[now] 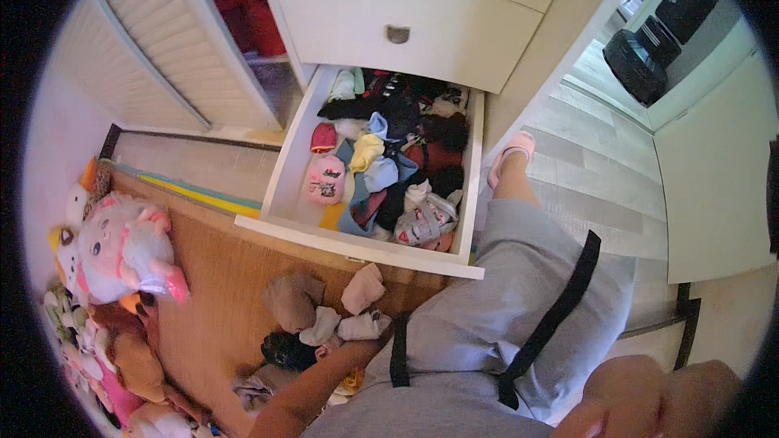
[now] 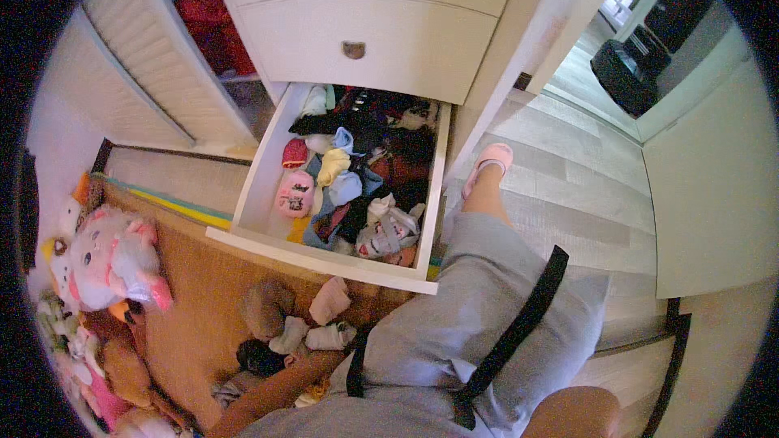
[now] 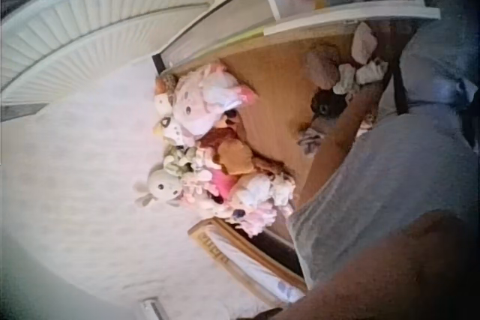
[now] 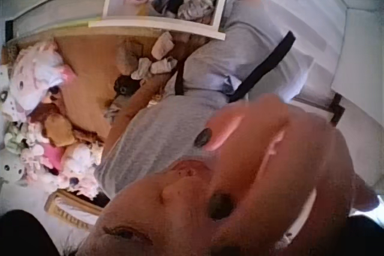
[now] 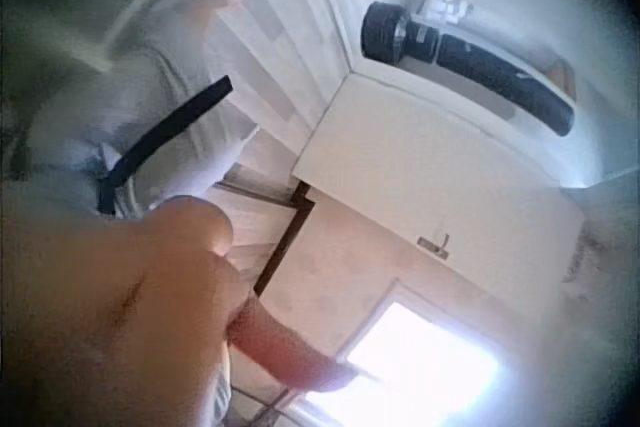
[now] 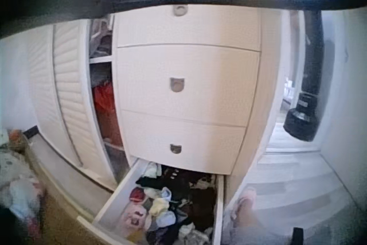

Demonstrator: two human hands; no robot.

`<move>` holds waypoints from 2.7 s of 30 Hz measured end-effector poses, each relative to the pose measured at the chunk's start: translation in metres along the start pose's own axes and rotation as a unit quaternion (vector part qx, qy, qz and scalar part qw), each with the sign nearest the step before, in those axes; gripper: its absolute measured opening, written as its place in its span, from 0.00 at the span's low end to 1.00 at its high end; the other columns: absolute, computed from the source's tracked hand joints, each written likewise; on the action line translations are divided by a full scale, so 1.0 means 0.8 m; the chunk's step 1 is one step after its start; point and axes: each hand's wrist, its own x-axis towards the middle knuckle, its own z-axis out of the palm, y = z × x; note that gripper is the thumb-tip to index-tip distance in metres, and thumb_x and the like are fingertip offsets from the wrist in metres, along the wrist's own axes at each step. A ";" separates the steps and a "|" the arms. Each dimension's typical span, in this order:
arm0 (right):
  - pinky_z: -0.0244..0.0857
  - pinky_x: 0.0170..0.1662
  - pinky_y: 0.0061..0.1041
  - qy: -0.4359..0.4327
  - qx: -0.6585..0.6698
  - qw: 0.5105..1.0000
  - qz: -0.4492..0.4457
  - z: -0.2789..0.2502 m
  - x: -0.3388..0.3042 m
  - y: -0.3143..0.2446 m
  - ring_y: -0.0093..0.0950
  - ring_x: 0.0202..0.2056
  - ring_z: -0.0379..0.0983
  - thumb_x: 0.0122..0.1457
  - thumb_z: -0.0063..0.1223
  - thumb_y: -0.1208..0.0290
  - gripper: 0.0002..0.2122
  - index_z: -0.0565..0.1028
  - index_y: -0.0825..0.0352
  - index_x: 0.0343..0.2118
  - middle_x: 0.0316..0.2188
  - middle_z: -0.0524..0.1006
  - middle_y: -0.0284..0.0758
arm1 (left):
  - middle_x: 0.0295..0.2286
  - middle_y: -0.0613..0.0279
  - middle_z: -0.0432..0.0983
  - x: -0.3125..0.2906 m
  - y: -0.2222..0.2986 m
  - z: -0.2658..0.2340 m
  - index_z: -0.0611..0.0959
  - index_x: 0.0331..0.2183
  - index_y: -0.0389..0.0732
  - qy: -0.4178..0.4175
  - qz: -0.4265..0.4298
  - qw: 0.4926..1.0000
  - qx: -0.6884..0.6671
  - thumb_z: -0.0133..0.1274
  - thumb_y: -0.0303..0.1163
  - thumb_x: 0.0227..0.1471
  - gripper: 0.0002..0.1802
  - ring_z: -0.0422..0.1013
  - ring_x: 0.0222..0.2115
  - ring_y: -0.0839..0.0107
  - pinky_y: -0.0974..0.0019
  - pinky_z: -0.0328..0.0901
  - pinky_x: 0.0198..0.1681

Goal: The person sits on the floor and sorts through a drawer full of clothes and accessories. They pick up various items including socks, a blue belt, a pink belt, and a grey sweater, inspect them, and place them back into the drawer or onto a pile on the floor.

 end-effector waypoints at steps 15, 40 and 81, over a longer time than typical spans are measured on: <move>0.55 0.44 0.31 -0.083 -0.472 0.846 0.235 -0.117 0.107 0.296 0.35 0.42 0.60 0.41 0.52 0.61 0.26 0.60 0.60 0.46 0.43 0.61 0.44 | 0.27 0.58 0.68 0.024 -0.009 -0.507 0.73 0.31 0.42 0.190 0.054 0.980 -0.032 0.48 0.30 0.38 0.12 0.66 0.28 0.69 0.71 0.62 0.32; 0.61 0.38 0.35 -0.209 -0.443 0.813 0.315 -0.120 0.098 0.380 0.45 0.38 0.62 0.33 0.56 0.73 0.27 0.62 0.54 0.41 0.37 0.61 0.45 | 0.27 0.49 0.71 0.110 -0.048 -0.571 0.74 0.31 0.39 0.287 -0.061 0.951 0.096 0.54 0.36 0.21 0.25 0.68 0.29 0.54 0.60 0.62 0.35; 0.47 0.43 0.58 -0.175 -0.723 0.517 0.424 -0.224 0.229 0.425 0.47 0.52 0.43 0.27 0.63 0.58 0.47 0.43 0.36 0.51 0.55 0.39 0.39 | 0.49 0.41 0.45 0.164 -0.060 -0.491 0.53 0.49 0.59 0.182 -0.109 0.970 0.121 0.57 0.45 0.23 0.48 0.47 0.47 0.38 0.45 0.50 0.46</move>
